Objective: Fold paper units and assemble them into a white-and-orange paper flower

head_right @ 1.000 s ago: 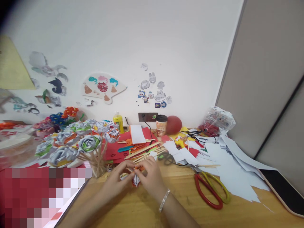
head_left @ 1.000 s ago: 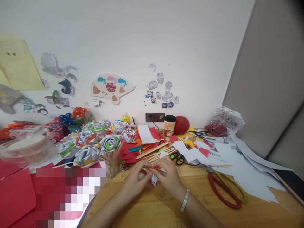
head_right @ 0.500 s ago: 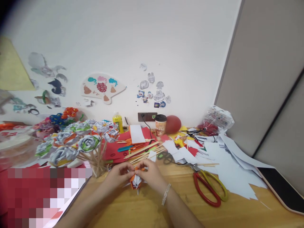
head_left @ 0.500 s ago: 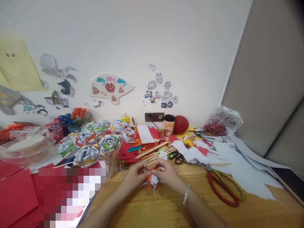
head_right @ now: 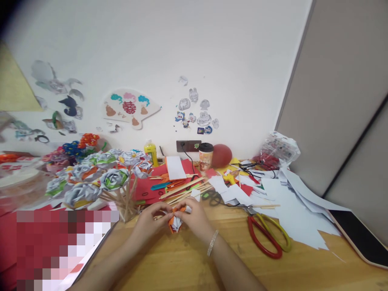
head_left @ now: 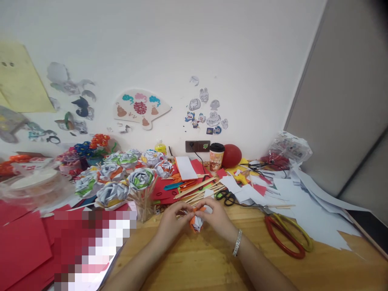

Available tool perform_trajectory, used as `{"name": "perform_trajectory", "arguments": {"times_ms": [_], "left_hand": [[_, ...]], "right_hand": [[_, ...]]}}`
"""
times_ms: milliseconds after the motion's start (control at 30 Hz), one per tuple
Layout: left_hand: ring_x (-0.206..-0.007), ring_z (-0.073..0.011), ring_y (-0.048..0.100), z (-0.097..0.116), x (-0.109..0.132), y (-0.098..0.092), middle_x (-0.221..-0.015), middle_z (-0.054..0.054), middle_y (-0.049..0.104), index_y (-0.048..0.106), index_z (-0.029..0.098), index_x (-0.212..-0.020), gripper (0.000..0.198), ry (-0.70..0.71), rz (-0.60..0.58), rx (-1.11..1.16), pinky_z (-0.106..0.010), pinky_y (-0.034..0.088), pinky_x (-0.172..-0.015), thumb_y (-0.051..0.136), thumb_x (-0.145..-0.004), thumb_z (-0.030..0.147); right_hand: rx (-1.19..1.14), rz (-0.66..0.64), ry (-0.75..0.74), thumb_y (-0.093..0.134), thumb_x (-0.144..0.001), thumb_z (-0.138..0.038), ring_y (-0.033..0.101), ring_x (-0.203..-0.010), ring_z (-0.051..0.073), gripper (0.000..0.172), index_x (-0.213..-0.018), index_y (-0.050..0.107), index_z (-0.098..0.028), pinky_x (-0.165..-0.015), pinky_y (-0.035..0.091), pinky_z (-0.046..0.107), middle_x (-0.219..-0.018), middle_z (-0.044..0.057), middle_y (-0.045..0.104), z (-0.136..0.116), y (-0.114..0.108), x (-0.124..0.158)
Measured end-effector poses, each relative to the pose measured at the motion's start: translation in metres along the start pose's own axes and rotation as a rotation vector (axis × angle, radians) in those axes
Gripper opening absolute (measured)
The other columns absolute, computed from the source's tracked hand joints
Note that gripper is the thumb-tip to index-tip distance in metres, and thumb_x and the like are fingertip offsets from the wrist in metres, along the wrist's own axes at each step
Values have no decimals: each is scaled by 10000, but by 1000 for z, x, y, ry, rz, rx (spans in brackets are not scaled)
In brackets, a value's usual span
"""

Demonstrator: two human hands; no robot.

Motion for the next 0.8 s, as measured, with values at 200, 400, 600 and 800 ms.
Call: {"name": "perform_trajectory", "arguments": {"times_ms": [200,400,600,800], "left_hand": [[-666,-175,615,-4,-1,3,-694,-33,658,616,157,-692,88,-42,-28,70,-264,494,-629,626,-653,234],[-682,-176,617,1,1,0,-717,-29,671,624,166,-689,62,-25,18,48,-271,494,-659,627,-657,219],[-703,-179,617,6,3,-1,-732,-28,678,636,174,-697,47,4,24,39,-268,487,-672,624,-660,199],[-708,-172,594,2,1,2,-709,-22,648,614,166,-682,44,2,-34,68,-260,464,-676,622,-664,205]], "right_hand": [[-28,-2,11,652,-678,-176,563,-786,164,48,-720,632,-187,-736,410,269,-774,-1,613,-2,0,1],[-3,15,-1,651,-682,-178,559,-794,167,42,-716,629,-189,-748,407,276,-771,3,609,-6,-2,1],[-1,11,-13,644,-690,-181,552,-791,164,38,-722,629,-193,-748,406,272,-777,3,598,-8,-2,2],[8,-11,-11,657,-677,-191,547,-795,168,41,-712,636,-192,-756,405,281,-768,2,596,-6,-1,1]]}}
Point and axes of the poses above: each hand's wrist, its own x-axis away from the middle knuckle, its own y-axis out of the palm, z = x × y, the point moved 8 cm from there along -x, towards the middle knuckle
